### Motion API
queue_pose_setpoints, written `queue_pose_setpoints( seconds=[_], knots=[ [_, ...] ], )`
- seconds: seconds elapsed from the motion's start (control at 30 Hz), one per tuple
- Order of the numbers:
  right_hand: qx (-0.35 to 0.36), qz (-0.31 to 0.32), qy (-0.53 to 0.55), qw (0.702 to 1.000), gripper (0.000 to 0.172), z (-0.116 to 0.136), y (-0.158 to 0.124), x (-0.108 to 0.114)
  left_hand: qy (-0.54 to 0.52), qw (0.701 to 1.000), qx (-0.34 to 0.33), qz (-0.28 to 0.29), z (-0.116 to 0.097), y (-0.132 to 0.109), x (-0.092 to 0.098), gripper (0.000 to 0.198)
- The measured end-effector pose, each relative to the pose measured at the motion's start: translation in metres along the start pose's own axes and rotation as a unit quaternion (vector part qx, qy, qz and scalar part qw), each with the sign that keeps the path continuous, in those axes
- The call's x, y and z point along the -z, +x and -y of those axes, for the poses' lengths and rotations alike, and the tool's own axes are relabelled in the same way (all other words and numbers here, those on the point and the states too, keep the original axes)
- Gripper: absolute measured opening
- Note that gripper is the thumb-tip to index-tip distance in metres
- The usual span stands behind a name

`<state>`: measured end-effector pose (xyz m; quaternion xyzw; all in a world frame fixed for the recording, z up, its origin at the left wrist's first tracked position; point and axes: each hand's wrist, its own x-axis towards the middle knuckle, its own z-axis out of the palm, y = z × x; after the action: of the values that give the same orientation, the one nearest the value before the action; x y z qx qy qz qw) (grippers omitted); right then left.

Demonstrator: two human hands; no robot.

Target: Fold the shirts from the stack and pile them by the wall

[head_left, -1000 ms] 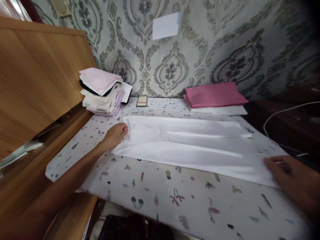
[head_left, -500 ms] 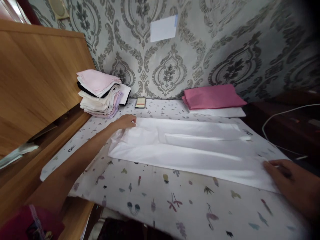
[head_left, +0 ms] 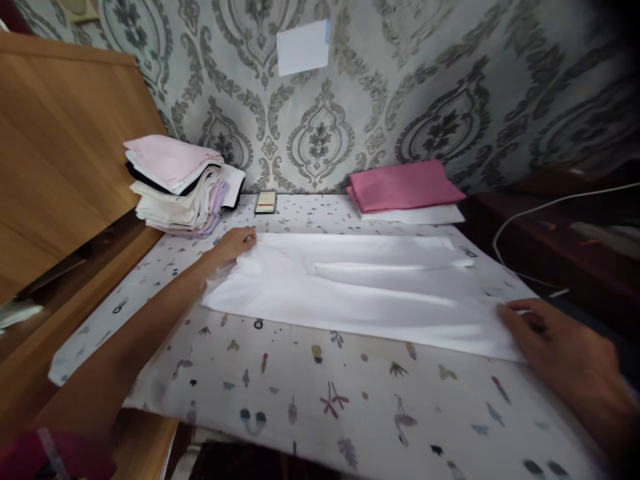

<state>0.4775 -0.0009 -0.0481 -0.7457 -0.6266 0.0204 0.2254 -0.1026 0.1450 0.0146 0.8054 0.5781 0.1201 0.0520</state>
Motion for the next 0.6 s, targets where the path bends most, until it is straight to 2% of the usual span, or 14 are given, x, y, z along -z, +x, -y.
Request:
queue_pose_setpoints(
  seconds=[0.1, 0.17, 0.27, 0.33, 0.43, 0.5, 0.6],
  knots=[
    [-0.108, -0.021, 0.010, 0.994, 0.025, 0.031, -0.002, 0.012, 0.011, 1.000, -0.017, 0.005, -0.007, 0.003, 0.005, 0.028],
    [-0.128, -0.017, 0.024, 0.991, 0.027, 0.044, -0.001, 0.017, 0.017, 0.999, -0.039, 0.018, -0.019, 0.008, 0.008, 0.036],
    [-0.122, 0.019, 0.038, 0.992, 0.033, 0.053, 0.001, 0.026, 0.030, 0.996, -0.042, 0.068, -0.039, 0.017, 0.008, 0.039],
    [-0.101, 0.043, 0.044, 0.993, 0.030, 0.053, 0.001, 0.031, 0.028, 0.994, -0.031, 0.103, -0.047, 0.021, 0.007, 0.038],
    [-0.075, 0.033, 0.069, 0.994, 0.028, 0.052, 0.000, 0.036, -0.014, 0.990, -0.057, 0.132, -0.050, 0.025, 0.005, 0.033],
    [-0.054, -0.017, 0.106, 0.993, 0.031, 0.052, 0.000, 0.037, -0.058, 0.989, -0.066, 0.120, -0.047, 0.022, 0.007, 0.033],
    [-0.016, -0.104, 0.164, 0.981, 0.032, 0.054, 0.007, 0.034, -0.116, 0.992, -0.037, 0.034, -0.043, 0.015, 0.013, 0.033]
  ],
)
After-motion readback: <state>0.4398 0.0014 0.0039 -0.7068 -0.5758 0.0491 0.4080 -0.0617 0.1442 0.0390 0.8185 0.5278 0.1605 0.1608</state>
